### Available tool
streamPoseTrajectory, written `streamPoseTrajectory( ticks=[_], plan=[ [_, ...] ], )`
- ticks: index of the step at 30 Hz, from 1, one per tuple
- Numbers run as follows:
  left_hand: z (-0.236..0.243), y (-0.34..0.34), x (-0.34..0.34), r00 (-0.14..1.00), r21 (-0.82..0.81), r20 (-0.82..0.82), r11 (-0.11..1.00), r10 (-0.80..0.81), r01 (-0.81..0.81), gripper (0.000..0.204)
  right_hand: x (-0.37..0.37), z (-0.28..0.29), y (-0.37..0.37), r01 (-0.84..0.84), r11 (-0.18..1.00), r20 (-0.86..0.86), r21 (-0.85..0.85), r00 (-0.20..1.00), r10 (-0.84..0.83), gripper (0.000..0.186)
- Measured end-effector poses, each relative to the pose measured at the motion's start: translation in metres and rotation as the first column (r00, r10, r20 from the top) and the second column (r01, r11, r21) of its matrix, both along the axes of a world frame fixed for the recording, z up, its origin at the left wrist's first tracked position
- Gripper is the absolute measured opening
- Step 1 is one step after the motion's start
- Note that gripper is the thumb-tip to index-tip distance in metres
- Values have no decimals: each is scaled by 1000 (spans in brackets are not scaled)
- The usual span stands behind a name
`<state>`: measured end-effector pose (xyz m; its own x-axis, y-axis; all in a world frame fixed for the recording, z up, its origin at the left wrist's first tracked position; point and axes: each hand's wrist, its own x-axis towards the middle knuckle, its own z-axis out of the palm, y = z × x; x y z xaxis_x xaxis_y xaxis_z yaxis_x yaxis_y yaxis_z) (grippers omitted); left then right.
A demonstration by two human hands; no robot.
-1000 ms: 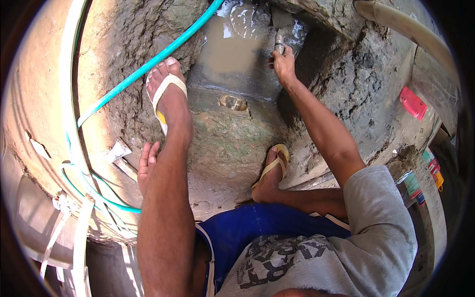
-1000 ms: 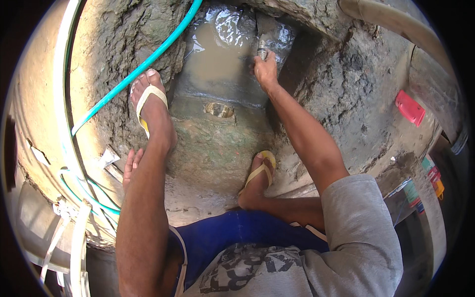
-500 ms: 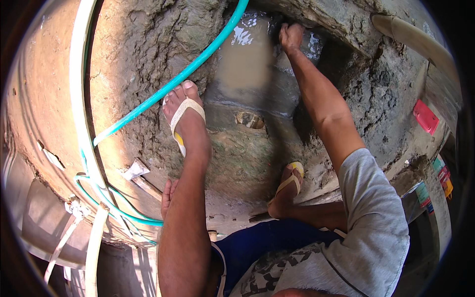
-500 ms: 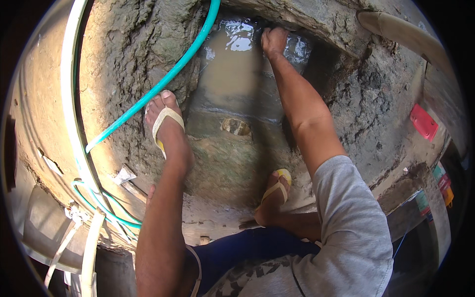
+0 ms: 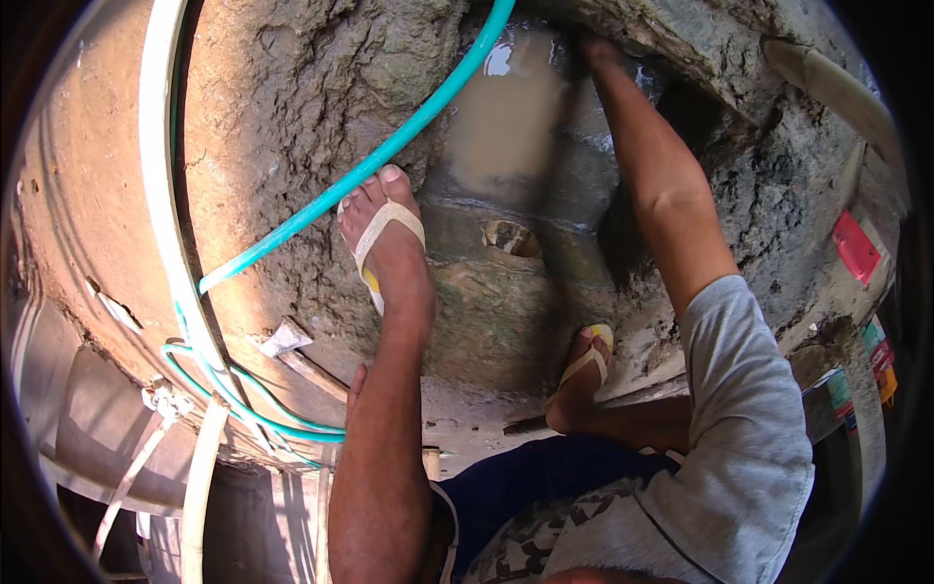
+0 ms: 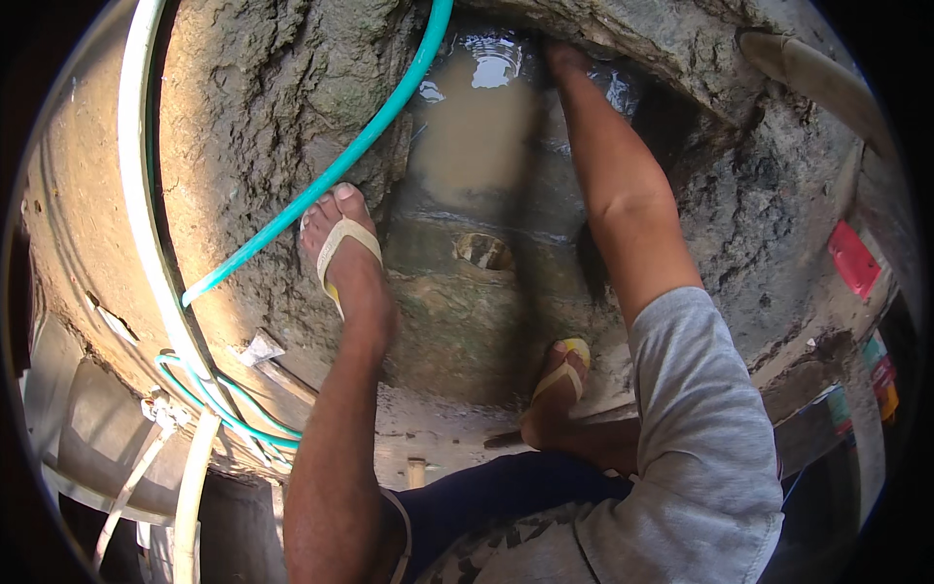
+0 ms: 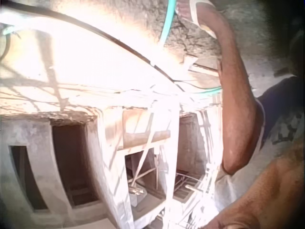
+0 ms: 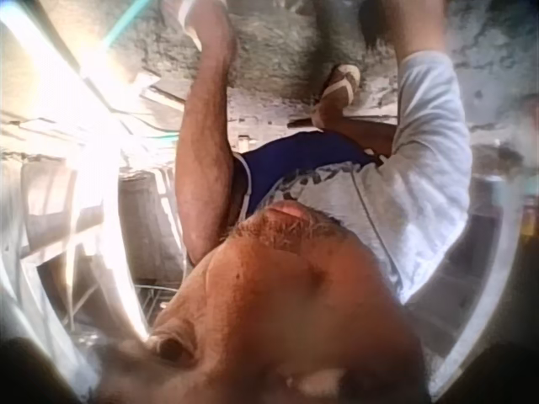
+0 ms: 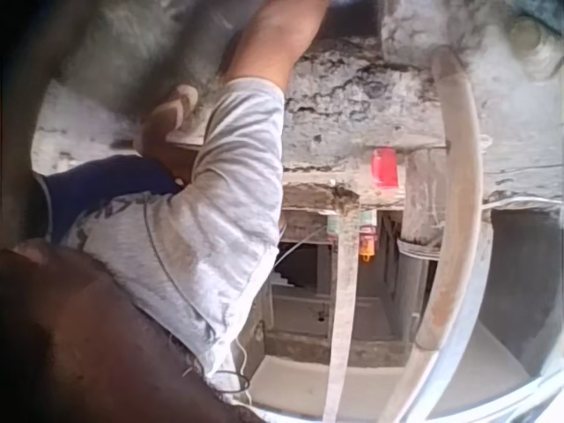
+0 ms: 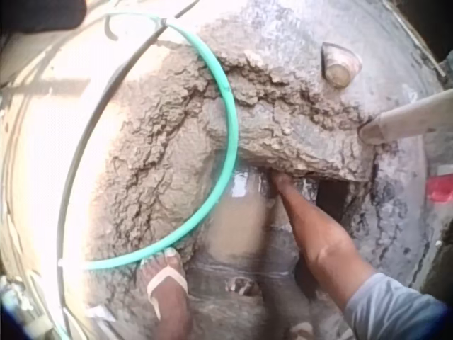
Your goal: The person uses a trowel to apply and smooth mortar onto the interior wall of a water-filled pit.
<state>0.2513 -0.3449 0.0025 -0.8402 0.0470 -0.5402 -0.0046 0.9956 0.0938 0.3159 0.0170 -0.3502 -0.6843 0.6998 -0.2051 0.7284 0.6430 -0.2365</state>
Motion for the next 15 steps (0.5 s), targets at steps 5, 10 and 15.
streamPoseTrajectory(
  ticks=[5,10,15],
  plan=[
    [3,-2,0,1000,47,7,999,16,-16,60,1,72,-22,34,993,31,115,999,-38,48],
    [-1,-1,6,994,91,-107,996,-13,23,59,17,121,-39,199,970,2,-141,980,-200,33],
    [2,6,8,980,151,-195,986,-45,75,52,82,163,-82,213,961,20,-179,977,-213,72]
  ],
)
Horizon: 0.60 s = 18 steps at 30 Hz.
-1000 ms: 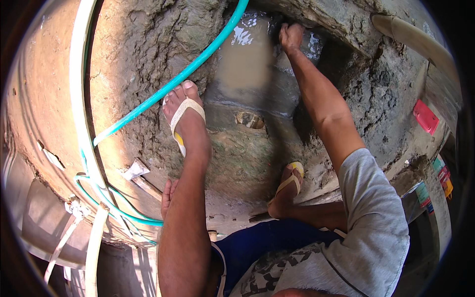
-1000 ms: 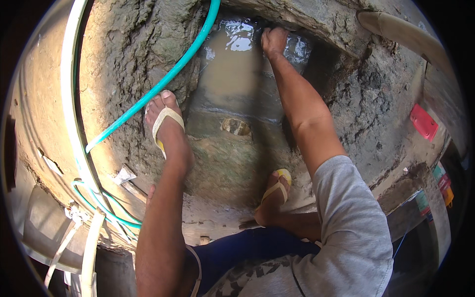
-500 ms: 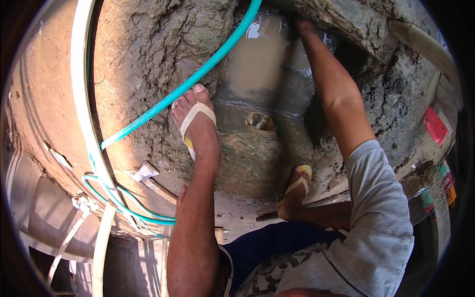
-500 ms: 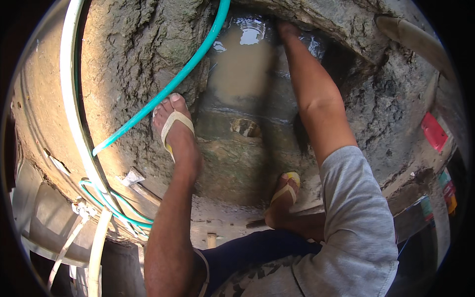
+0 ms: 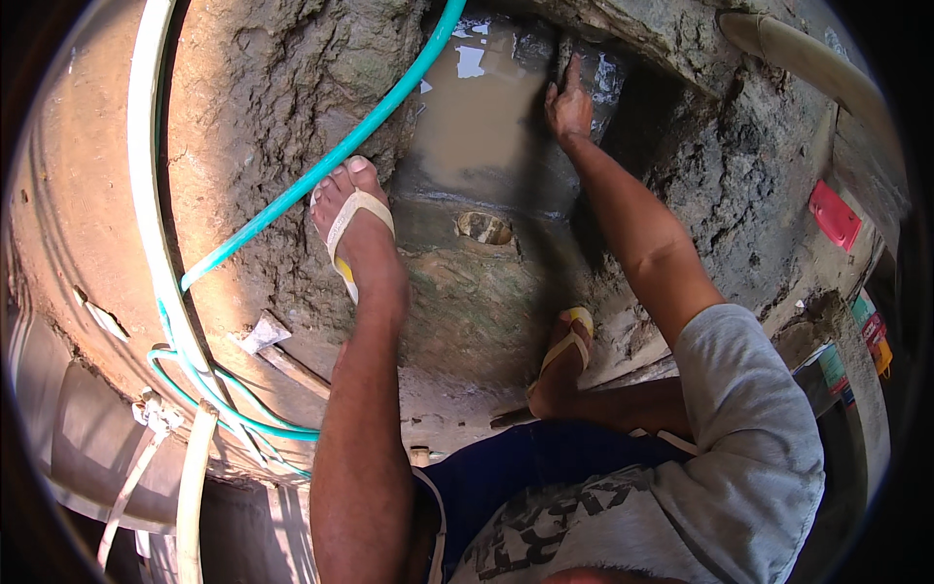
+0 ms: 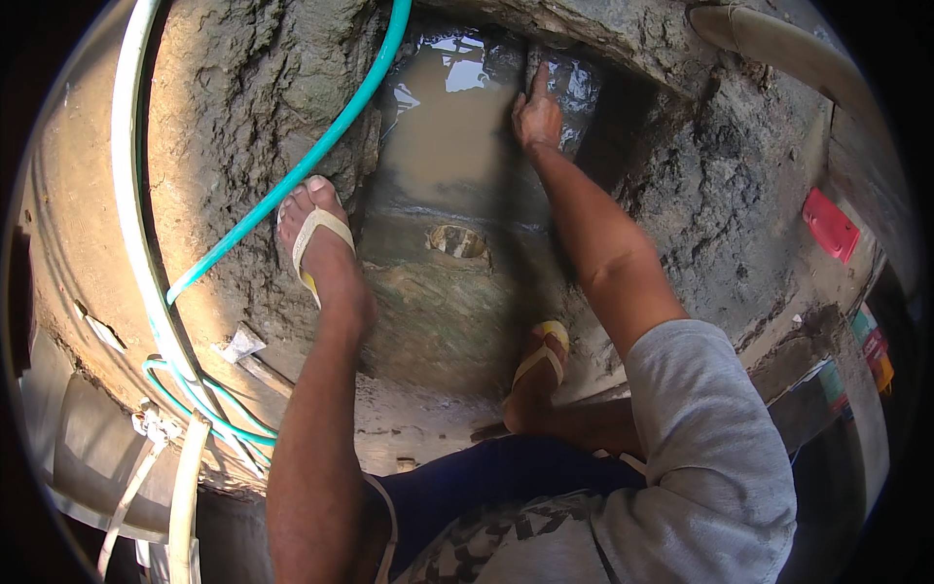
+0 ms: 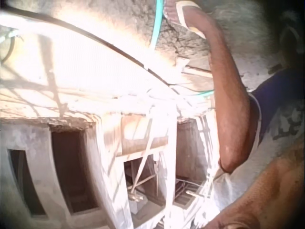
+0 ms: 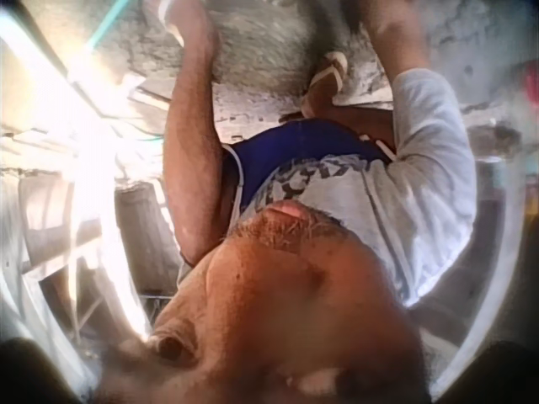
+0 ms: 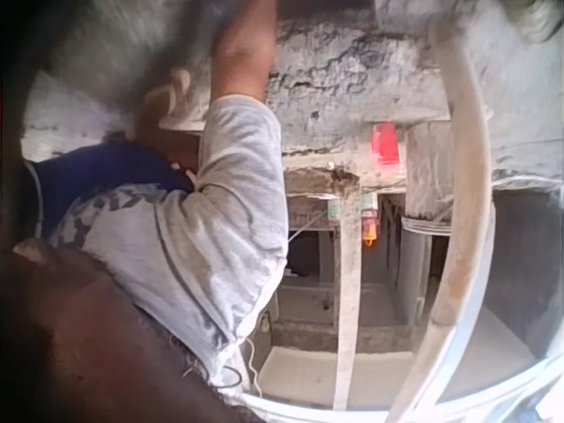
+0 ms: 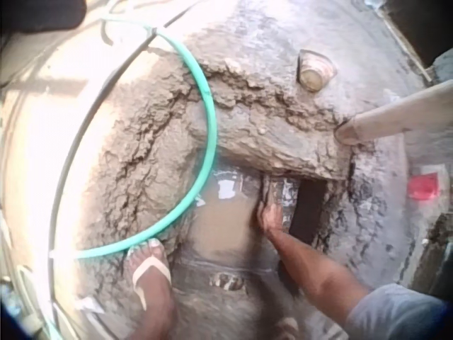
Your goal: The person uses a trowel to apply and smooth mortar onto the interior wall of a water-filled pit.
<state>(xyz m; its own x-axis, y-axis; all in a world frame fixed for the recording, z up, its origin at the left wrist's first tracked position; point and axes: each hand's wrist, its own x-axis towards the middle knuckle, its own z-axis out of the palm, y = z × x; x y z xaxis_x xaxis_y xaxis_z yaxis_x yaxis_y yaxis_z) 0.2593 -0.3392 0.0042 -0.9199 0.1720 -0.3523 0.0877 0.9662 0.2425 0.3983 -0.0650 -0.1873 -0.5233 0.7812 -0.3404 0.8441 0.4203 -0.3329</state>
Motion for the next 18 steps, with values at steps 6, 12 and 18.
streamPoseTrajectory(
  ticks=[6,12,18],
  plan=[
    [-3,-10,-1,1000,-37,21,999,-2,3,52,72,54,-45,-47,997,-9,-58,999,46,69],
    [-4,-13,5,999,11,-36,1000,21,-20,52,11,50,-30,86,993,-85,-77,992,-93,60],
    [-10,-11,-1,996,-46,-80,998,-40,36,51,-66,-22,32,259,966,-137,-8,956,-258,42]
  ],
)
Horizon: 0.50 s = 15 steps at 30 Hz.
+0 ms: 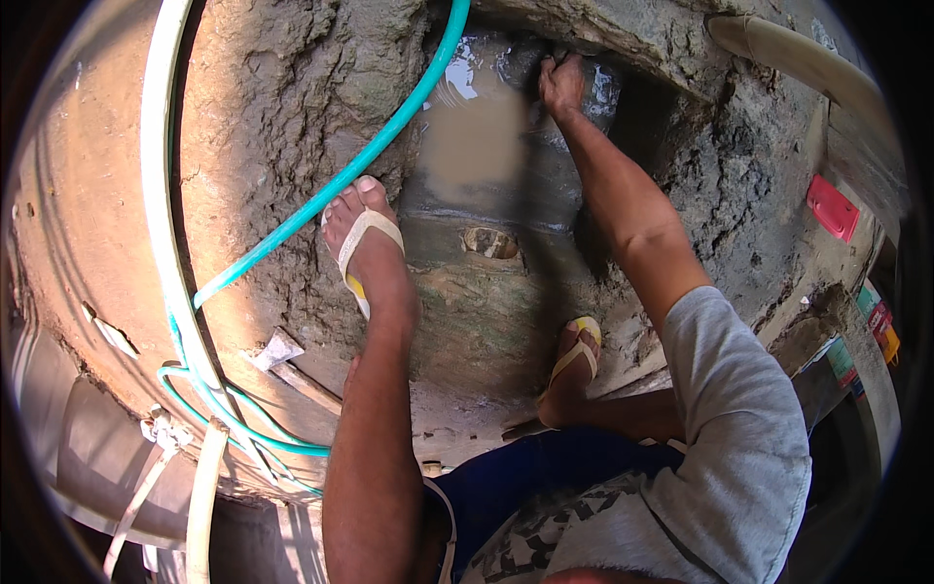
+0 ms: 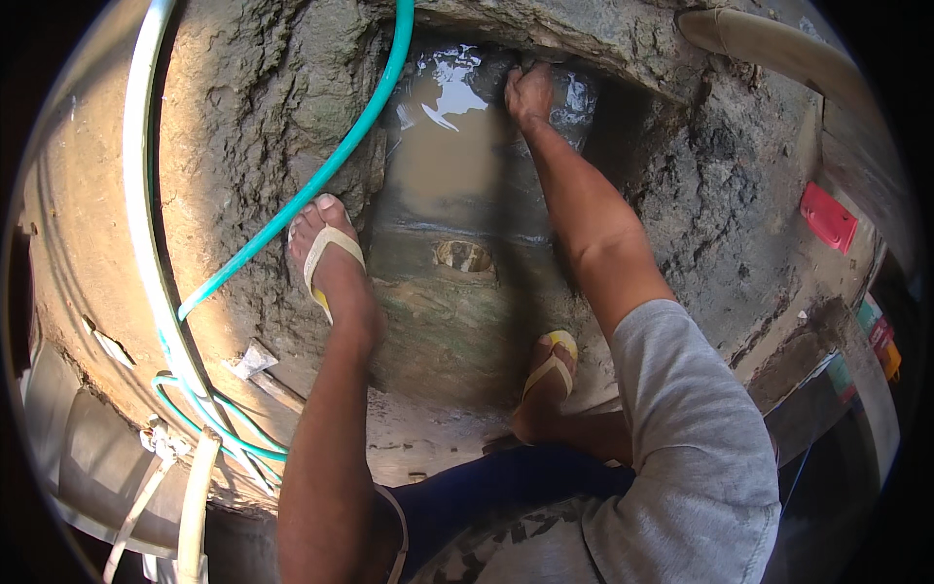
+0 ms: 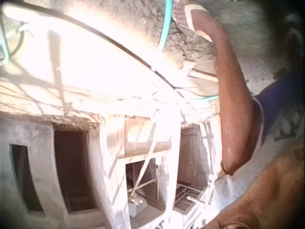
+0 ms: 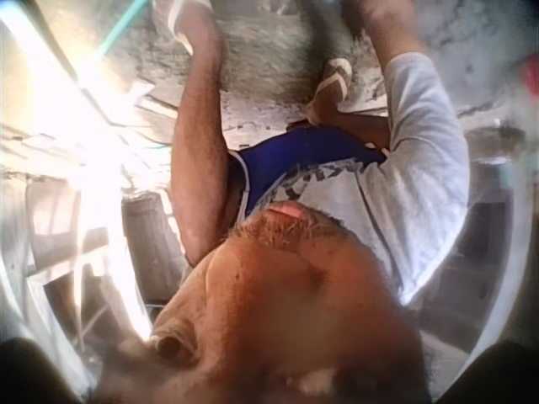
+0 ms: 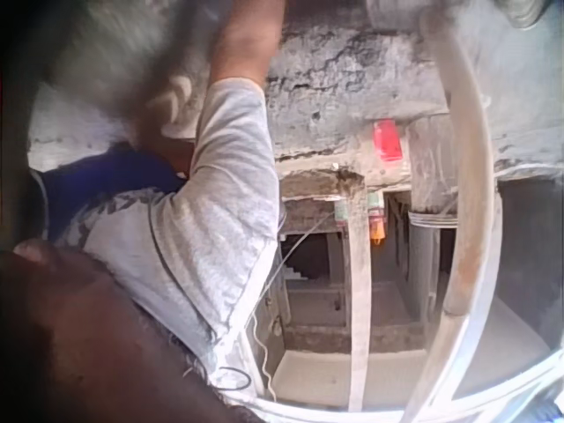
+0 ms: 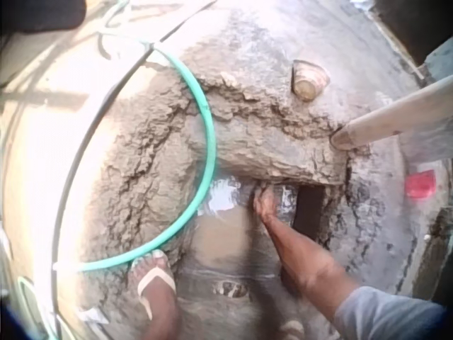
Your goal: The person uses a trowel to apply and smooth mortar onto the interior wall of a water-filled pit.
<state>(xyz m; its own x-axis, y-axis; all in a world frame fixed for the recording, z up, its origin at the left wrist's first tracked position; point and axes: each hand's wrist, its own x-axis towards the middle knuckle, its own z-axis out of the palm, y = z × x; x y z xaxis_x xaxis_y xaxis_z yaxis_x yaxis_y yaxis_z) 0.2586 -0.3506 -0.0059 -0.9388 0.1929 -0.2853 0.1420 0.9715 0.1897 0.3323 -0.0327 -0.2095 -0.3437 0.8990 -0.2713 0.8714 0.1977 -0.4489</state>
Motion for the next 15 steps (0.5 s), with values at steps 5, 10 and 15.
streamPoseTrajectory(
  ticks=[5,10,15],
  plan=[
    [-3,-3,-1,999,-46,-5,998,-35,35,46,4,-76,35,-478,848,57,230,876,478,46],
    [-3,6,-3,988,-31,150,999,32,-27,53,8,-91,56,-455,861,47,227,888,457,37],
    [10,-9,1,987,-6,139,997,82,-82,51,-5,-26,-26,-40,992,62,-121,997,48,50]
  ],
)
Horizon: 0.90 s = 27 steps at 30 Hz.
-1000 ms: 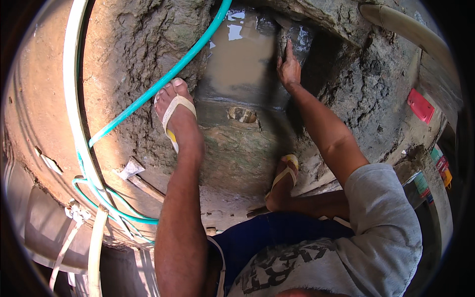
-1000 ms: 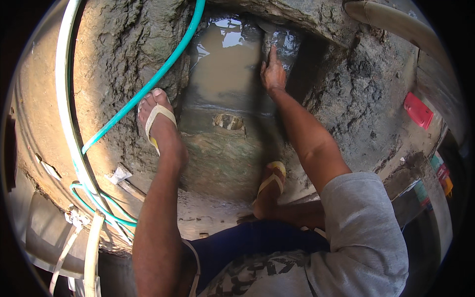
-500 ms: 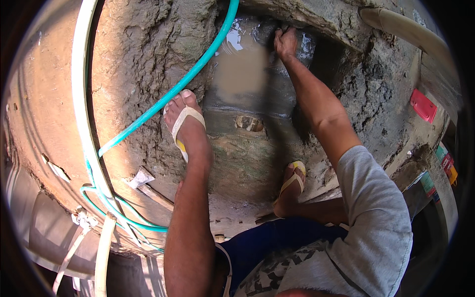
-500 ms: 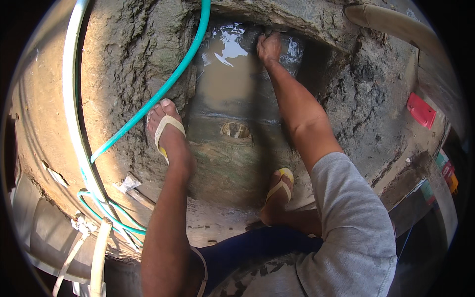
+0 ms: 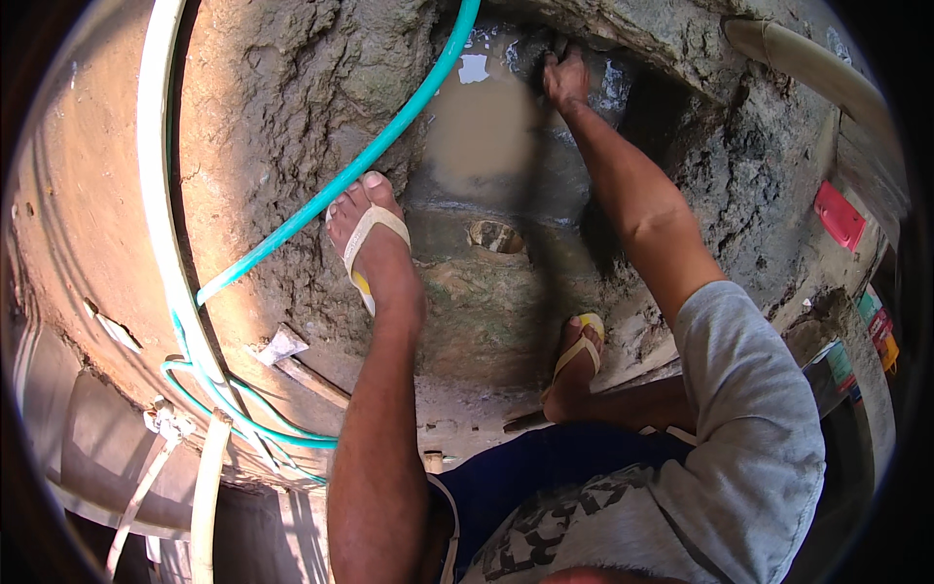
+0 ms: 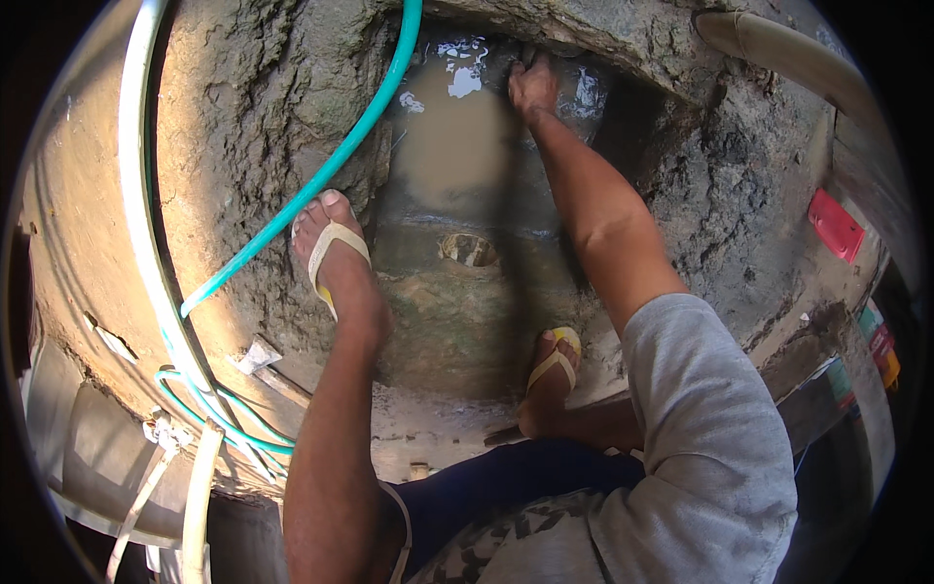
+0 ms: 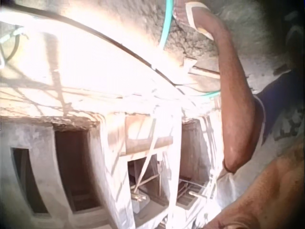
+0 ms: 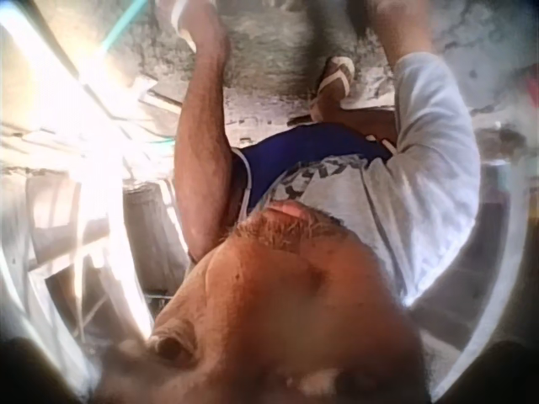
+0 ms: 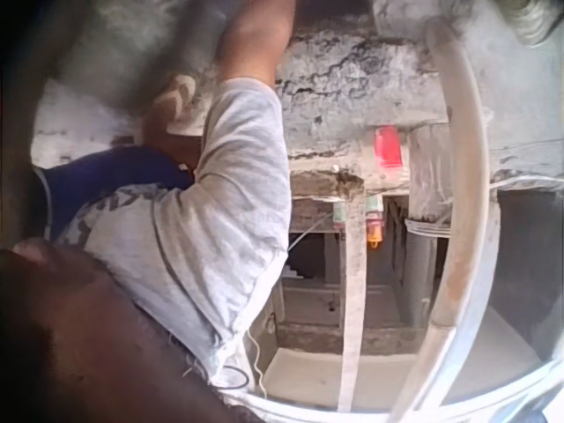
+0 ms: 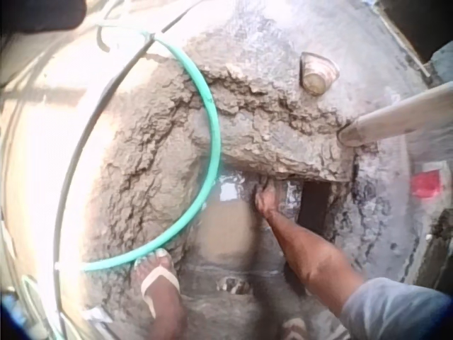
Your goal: The person uses a trowel to apply and smooth mortar onto the interior wall of a water-filled pit.
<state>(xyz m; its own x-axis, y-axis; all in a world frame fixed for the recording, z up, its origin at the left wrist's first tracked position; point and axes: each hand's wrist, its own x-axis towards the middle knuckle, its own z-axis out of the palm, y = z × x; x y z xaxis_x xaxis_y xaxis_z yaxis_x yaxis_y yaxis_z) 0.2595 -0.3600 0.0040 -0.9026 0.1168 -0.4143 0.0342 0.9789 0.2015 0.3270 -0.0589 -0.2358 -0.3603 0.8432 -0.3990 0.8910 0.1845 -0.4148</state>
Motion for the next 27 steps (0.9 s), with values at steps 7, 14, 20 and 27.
streamPoseTrajectory(
  ticks=[7,14,20,27],
  plan=[
    [1,19,-2,991,-110,-14,986,-129,127,52,98,106,-37,-44,985,242,-168,967,84,41],
    [2,20,2,981,-105,-137,986,-141,127,49,144,132,-86,346,887,114,-305,938,-327,34],
    [-4,22,4,984,-124,-143,989,-101,83,51,115,84,-134,48,929,-243,-367,959,-145,41],
    [-11,17,10,959,-74,-250,990,-135,120,52,50,70,-122,80,874,35,-479,997,-72,53]
  ],
)
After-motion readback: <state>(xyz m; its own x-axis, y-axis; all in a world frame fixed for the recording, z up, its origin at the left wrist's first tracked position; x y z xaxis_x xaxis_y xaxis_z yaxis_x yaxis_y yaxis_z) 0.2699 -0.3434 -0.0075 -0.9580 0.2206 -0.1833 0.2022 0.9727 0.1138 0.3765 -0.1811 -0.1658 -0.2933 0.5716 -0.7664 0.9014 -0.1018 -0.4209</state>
